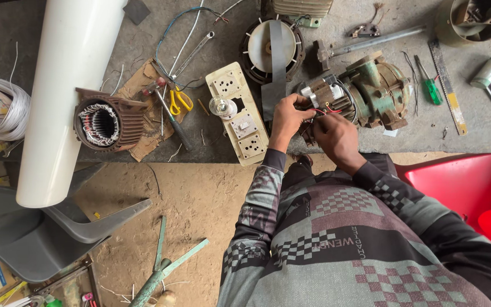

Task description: The person works on an electrical motor, manipulating and twisting wires with their hands. They handle the motor housing and connect wires to the internal components throughout the video.

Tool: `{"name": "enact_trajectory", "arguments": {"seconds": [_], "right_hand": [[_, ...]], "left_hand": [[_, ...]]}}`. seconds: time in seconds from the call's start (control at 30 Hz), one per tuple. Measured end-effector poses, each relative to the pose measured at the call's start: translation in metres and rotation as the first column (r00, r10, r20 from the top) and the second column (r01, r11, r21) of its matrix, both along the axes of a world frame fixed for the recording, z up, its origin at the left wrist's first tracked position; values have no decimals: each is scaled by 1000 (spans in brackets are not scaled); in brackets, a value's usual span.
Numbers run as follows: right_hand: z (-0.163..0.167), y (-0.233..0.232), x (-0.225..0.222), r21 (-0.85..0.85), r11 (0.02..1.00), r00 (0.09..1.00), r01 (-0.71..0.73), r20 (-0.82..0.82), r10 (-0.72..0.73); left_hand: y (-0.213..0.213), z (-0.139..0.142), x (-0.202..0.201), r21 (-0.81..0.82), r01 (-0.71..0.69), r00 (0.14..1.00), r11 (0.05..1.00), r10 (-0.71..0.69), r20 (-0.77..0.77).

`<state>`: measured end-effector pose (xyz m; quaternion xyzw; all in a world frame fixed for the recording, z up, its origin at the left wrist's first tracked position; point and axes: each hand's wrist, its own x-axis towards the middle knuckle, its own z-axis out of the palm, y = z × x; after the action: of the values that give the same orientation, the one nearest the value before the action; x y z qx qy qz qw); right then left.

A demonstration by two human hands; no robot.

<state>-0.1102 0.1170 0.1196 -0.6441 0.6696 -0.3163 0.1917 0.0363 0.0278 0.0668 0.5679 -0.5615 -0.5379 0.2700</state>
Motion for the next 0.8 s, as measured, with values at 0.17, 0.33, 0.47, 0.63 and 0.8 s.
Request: {"name": "enact_trajectory", "arguments": {"seconds": [0.17,0.33,0.47,0.63,0.8], "right_hand": [[0,-3,-4,77,997,997,24,71,-29],[-6,-2,-1,19,1000,999,-24,-22,24],[-10,-1,-1,62,997,998,34,45,-37],[-11,-4,-2,46,997,998,-56,8,56],[-9,-3,-1,31,1000,1000,2,-21,-1]], "left_hand": [[-2,1,2,7,38,999,999,-38,3],[-6,2,0,84,38,998,996,-41,40],[-8,3,1,57,75,997,996,-76,16],[-8,2,1,75,59,998,995,-61,14],[-6,4,1,79,46,998,996,-43,-39]]}}
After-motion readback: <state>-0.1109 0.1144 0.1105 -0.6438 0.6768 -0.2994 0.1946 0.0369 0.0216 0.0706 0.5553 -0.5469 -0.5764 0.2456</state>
